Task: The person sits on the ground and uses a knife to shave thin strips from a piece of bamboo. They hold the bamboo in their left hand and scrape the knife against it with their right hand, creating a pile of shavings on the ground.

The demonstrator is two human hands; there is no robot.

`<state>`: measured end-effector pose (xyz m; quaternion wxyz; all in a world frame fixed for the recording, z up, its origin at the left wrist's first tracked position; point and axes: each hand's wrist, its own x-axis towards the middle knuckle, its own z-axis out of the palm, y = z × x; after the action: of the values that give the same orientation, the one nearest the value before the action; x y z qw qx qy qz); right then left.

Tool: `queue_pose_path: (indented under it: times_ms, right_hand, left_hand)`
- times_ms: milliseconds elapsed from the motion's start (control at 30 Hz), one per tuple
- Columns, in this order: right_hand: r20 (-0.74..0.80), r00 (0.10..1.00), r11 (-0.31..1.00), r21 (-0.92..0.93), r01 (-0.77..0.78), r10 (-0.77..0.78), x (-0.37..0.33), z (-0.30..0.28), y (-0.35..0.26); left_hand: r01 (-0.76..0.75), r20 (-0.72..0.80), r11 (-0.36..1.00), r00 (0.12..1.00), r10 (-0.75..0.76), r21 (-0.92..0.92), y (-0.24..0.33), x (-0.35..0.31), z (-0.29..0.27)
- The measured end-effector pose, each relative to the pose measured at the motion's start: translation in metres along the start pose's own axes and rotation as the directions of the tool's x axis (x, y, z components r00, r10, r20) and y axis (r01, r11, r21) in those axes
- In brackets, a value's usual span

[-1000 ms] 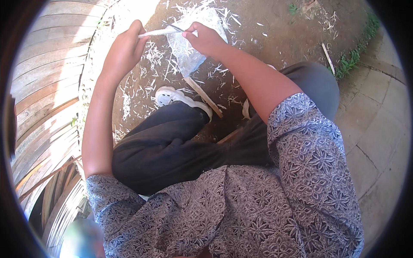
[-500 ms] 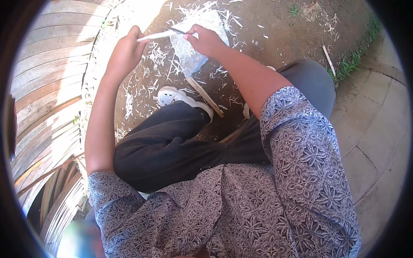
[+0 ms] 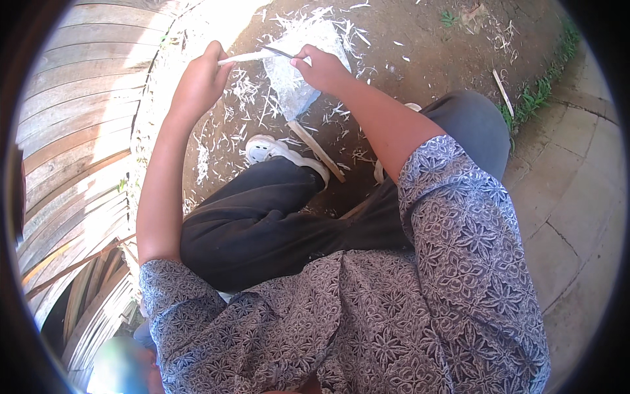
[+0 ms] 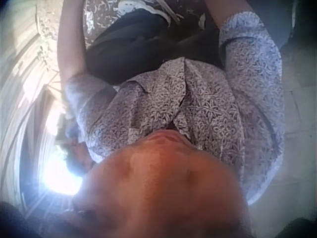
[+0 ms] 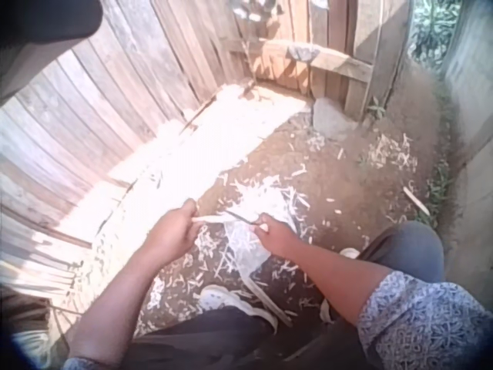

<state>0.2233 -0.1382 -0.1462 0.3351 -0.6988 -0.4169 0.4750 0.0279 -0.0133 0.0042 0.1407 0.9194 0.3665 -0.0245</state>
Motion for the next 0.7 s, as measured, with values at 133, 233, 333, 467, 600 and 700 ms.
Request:
queue_pose_path:
  times_ms: [133, 233, 333, 467, 600, 700]
  right_hand:
    - [0.244, 0.945, 0.899, 0.328, -0.290, 0.216, 0.000, -0.011, -0.014]
    - [0.264, 0.941, 0.893, 0.340, -0.294, 0.210, -0.002, -0.019, -0.024]
    - [0.199, 0.961, 0.959, 0.171, -0.225, 0.190, -0.017, -0.021, -0.035]
    - [0.090, 0.996, 0.996, -0.084, 0.003, 0.004, -0.024, -0.033, -0.025]
    - [0.090, 0.992, 0.996, 0.028, -0.088, 0.085, -0.038, -0.048, -0.043]
    - [0.068, 0.985, 0.987, 0.028, -0.161, 0.158, -0.049, -0.048, -0.056]
  left_hand:
    - [-0.075, -0.064, 0.997, 0.995, 0.073, -0.029, -0.005, 0.004, 0.005]
    - [-0.156, -0.157, 0.987, 0.976, 0.148, -0.037, -0.004, 0.008, 0.007]
    - [-0.147, -0.164, 0.986, 0.978, 0.133, -0.075, 0.004, 0.014, 0.004]
    - [-0.115, -0.165, 0.967, 0.983, 0.078, -0.227, 0.007, 0.021, 0.007]
    - [-0.019, -0.146, 0.877, 0.988, -0.059, -0.480, 0.016, 0.015, 0.012]
    - [-0.124, -0.230, 0.922, 0.972, 0.040, -0.366, 0.017, 0.014, 0.018]
